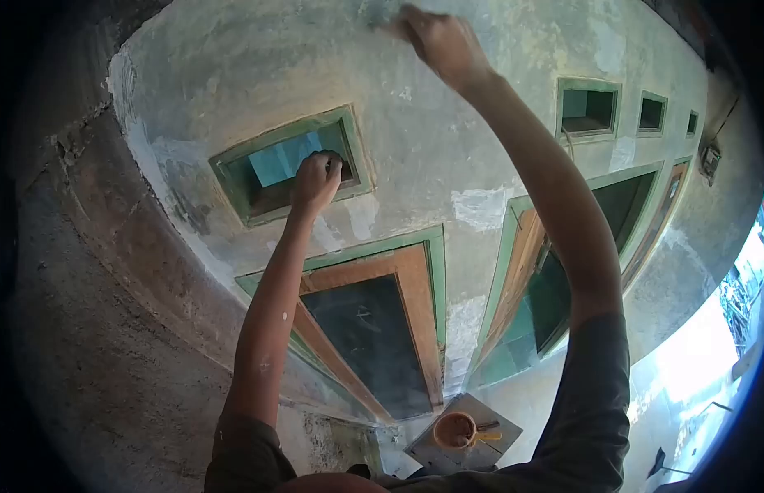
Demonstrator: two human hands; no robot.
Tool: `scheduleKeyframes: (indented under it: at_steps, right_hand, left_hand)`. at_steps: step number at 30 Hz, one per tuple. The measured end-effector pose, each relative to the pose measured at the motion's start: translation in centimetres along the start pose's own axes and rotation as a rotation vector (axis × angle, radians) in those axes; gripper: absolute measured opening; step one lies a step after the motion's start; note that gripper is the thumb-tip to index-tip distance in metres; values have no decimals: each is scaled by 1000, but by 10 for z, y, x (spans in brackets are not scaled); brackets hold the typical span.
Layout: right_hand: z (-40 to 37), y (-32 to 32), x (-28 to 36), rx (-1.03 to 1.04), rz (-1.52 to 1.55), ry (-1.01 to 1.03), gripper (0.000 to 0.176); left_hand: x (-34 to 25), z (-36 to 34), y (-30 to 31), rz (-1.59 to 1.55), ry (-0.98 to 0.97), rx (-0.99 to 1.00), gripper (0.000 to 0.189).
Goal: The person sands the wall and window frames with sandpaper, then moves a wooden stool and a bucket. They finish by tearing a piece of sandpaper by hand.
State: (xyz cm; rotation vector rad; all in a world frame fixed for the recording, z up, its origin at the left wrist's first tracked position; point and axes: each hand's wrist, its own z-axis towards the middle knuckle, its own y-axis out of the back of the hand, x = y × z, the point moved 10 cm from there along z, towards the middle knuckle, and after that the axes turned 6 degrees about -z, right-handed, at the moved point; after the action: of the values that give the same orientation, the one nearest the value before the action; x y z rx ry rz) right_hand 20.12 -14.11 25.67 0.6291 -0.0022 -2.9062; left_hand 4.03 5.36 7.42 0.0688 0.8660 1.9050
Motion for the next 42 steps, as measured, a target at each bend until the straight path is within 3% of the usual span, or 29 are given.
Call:
scheduleKeyframes:
  at_steps: [2, 5, 9, 11, 14, 20, 24, 33, 35, 39, 41, 42]
  right_hand:
    - [20, -5, -29, -10, -3, -214, 14]
    - [41, -17, -48, -95, -18, -271, 11]
    - [35, -31, -59, -82, -84, -272, 9]
    - [27, -25, -44, -237, -3, -76, 10]
    - [22, -22, -31, -305, -57, 24, 12]
    - [21, -26, -23, -220, -177, -18, 17]
    - [23, -22, -13, -247, -145, 58, 20]
    - [18, -29, -24, -221, -81, -22, 27]
    - [18, -24, -9, -265, -55, 86, 28]
    - [29, -19, 0, -214, -79, 84, 26]
    - [40, -25, -20, -149, -55, -118, 24]
    - [48, -24, -17, -156, -56, -117, 24]
  left_hand:
    - [0, -1, -2, -17, -38, -24, 32]
    - [-3, 2, 3, 8, -40, -22, 32]
    - [-3, 1, 4, 8, -30, -35, 31]
    - [0, 3, 1, -26, -38, -31, 31]
    - [-3, 1, 4, -14, 0, -20, 31]
    - [0, 2, 1, -14, -28, -32, 31]
    - [-1, 2, 1, -11, -13, -20, 31]
    - [-2, 2, 0, -3, -81, -54, 30]
    - [2, 4, -3, 4, -54, -37, 30]
    - [0, 4, -5, 31, -51, -10, 30]
    - [1, 5, -6, 40, -49, -1, 30]
    - [-1, 4, -4, 44, -53, -5, 30]
